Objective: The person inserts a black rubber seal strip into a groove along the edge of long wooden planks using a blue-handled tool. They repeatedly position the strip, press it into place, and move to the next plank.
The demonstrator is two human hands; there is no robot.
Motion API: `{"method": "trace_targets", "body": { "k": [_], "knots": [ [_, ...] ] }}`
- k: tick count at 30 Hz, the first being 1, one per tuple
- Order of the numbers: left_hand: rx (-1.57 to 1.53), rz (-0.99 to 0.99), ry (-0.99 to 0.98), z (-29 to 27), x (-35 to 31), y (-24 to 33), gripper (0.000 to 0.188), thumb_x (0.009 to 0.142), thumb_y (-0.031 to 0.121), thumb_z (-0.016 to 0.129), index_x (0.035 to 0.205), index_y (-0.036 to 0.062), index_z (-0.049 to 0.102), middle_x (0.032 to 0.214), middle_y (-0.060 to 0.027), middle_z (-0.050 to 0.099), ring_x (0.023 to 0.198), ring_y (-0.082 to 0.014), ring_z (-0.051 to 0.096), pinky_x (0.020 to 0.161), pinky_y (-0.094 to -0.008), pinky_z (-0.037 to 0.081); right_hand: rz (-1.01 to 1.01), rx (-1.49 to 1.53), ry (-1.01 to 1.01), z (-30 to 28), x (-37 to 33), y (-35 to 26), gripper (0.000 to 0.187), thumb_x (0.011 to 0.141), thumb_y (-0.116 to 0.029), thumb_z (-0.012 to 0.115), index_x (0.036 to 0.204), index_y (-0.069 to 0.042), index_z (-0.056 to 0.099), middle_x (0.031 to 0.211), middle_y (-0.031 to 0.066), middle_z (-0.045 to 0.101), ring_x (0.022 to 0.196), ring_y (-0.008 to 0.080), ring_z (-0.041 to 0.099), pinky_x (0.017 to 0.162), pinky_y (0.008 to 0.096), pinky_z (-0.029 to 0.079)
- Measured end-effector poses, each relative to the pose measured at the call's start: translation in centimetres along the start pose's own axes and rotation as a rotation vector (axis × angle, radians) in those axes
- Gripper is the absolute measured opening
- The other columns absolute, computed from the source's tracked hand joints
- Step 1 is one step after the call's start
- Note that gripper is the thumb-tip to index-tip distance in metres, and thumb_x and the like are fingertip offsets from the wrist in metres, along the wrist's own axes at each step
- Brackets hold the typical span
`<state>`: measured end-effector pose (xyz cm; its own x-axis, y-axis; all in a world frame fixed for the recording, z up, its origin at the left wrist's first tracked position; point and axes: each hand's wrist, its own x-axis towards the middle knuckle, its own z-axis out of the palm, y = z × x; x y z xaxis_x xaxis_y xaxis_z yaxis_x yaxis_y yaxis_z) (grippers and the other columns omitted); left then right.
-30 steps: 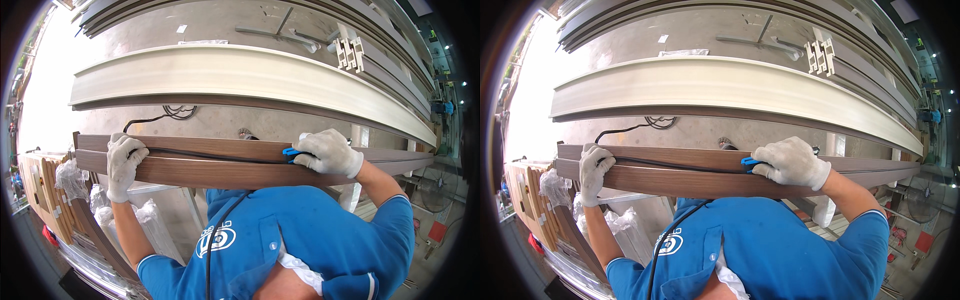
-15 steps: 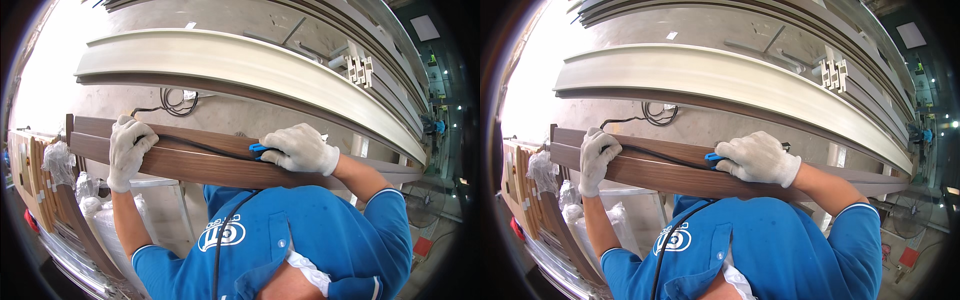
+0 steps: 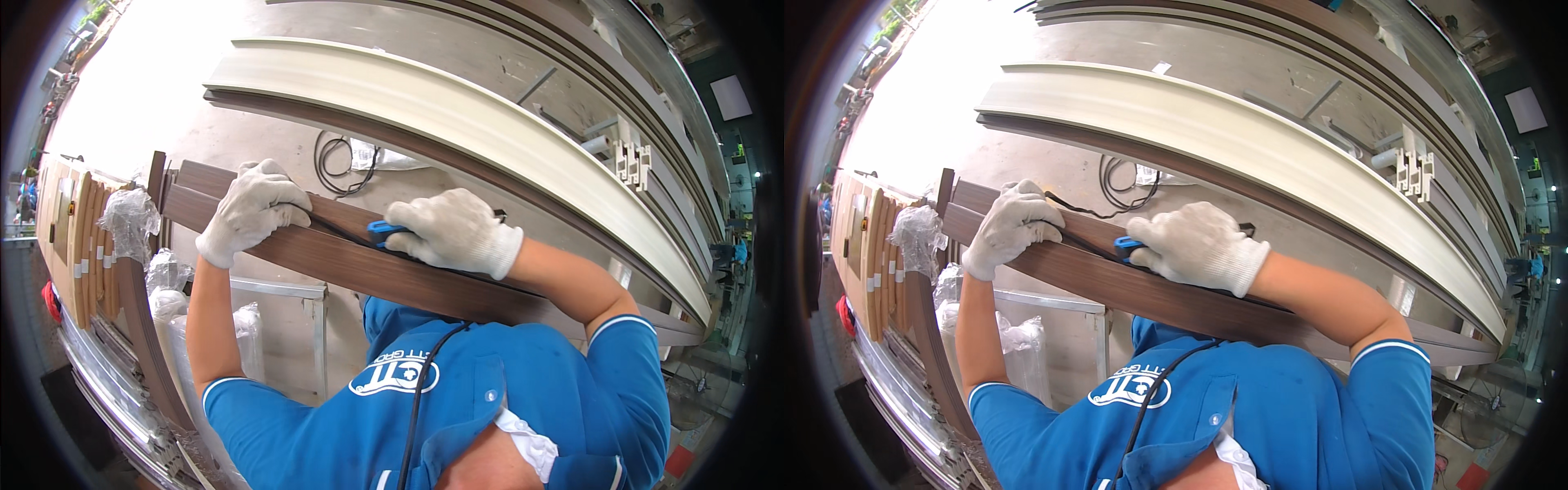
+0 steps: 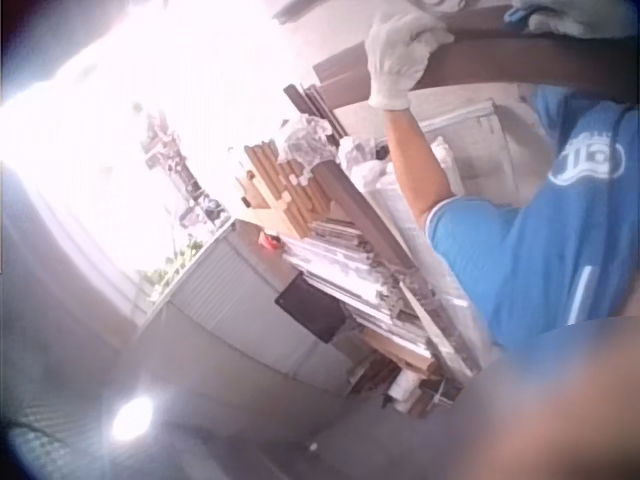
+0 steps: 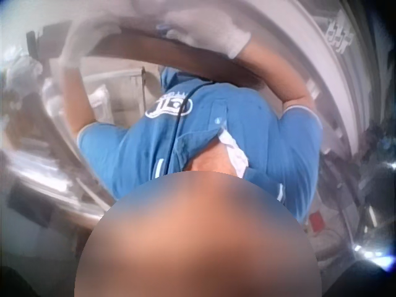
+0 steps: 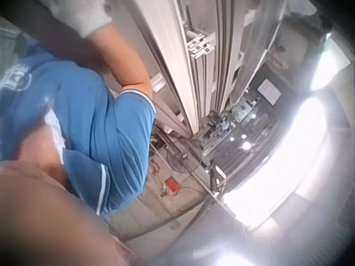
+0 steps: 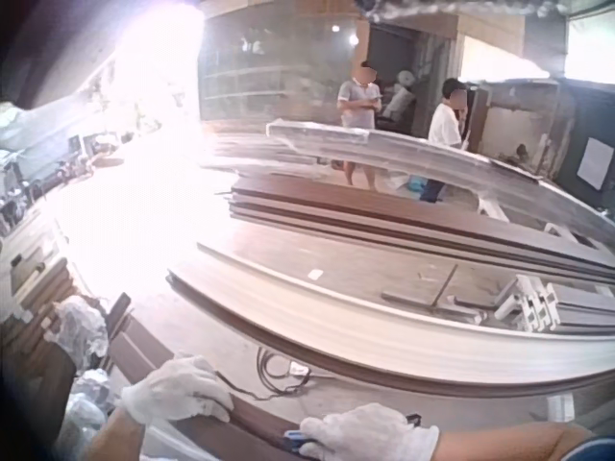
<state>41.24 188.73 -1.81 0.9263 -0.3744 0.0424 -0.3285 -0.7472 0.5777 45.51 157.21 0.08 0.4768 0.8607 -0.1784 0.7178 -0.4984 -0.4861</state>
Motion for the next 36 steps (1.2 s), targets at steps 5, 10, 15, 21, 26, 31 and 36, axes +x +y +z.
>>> {"method": "trace_targets", "body": {
  "k": [5,10,15,21,26,31,36],
  "knots": [
    [0.006,-0.174,-0.02,-4.0,-0.5,-3.9,0.023,0.07,0.028,0.088,0.082,0.011,0.08,0.077,-0.0062,0.07,0.086,-0.0208,0.065,0.083,-0.0355,0.05,0.031,0.035,0.073,0.1,-1.1,0.0,0.03,0.1,-0.039,0.064,0.106,-0.009,0.063,0.08,0.0132,0.071,0.075,0.0353,0.071,0.066,0.0477,0.055],
    [0.007,-0.546,-0.018,-9.6,-2.9,-10.6,0.022,0.072,0.013,0.086,0.085,0.0016,0.074,0.082,-0.0074,0.068,0.08,-0.0193,0.062,0.079,-0.035,0.049,0.124,0.054,0.089,0.5,-1.9,-0.3,0.029,0.099,-0.04,0.066,0.106,-0.011,0.064,0.084,0.0126,0.073,0.078,0.0343,0.072,0.068,0.0467,0.055],
    [-0.057,-0.55,-0.094,-12.8,-2.8,-9.2,0.028,0.072,0.012,0.086,0.092,0.0011,0.07,0.084,-0.0065,0.068,0.084,-0.0165,0.06,0.081,-0.033,0.048,0.162,0.033,0.15,0.9,-2.1,-1.0,0.027,0.098,-0.038,0.068,0.107,-0.013,0.066,0.088,0.0109,0.074,0.081,0.0333,0.072,0.07,0.0455,0.056],
    [-0.192,-0.406,0.182,-19.4,-7.5,-3.7,0.016,0.078,0.005,0.075,0.09,-0.0002,0.067,0.083,-0.0044,0.062,0.082,-0.0135,0.056,0.077,-0.0301,0.046,0.224,0.066,0.19,0.7,-2.1,-2.1,0.026,0.094,-0.035,0.072,0.106,-0.012,0.07,0.09,0.0109,0.075,0.081,0.0326,0.073,0.071,0.044,0.056],
    [-0.174,-0.463,-0.049,-15.0,-7.9,-11.8,0.015,0.09,0.008,0.071,0.101,-0.0019,0.069,0.087,-0.005,0.062,0.084,-0.0127,0.057,0.077,-0.0294,0.046,0.212,0.038,0.24,1.1,-2.0,-2.5,0.028,0.092,-0.032,0.076,0.106,-0.009,0.069,0.093,0.0115,0.076,0.082,0.0335,0.073,0.072,0.0432,0.056],
    [-0.218,-0.229,0.139,-14.6,-8.8,-12.7,0.013,0.092,0.004,0.067,0.102,-0.004,0.069,0.088,-0.0085,0.063,0.085,-0.0139,0.058,0.08,-0.0295,0.047,0.213,0.037,0.248,1.4,-2.1,-2.6,0.028,0.092,-0.031,0.077,0.104,-0.008,0.067,0.096,0.0126,0.077,0.083,0.0345,0.073,0.072,0.0434,0.057],
    [-0.367,-0.478,0.214,-15.0,-10.2,-12.9,0.014,0.098,0.005,0.06,0.101,-0.0023,0.071,0.086,-0.0025,0.067,0.083,-0.0111,0.058,0.078,-0.0294,0.048,0.209,0.05,0.221,1.1,-2.0,-2.6,0.028,0.091,-0.029,0.078,0.105,-0.007,0.067,0.097,0.0136,0.077,0.083,0.0356,0.073,0.073,0.0433,0.057]
  ]
}}
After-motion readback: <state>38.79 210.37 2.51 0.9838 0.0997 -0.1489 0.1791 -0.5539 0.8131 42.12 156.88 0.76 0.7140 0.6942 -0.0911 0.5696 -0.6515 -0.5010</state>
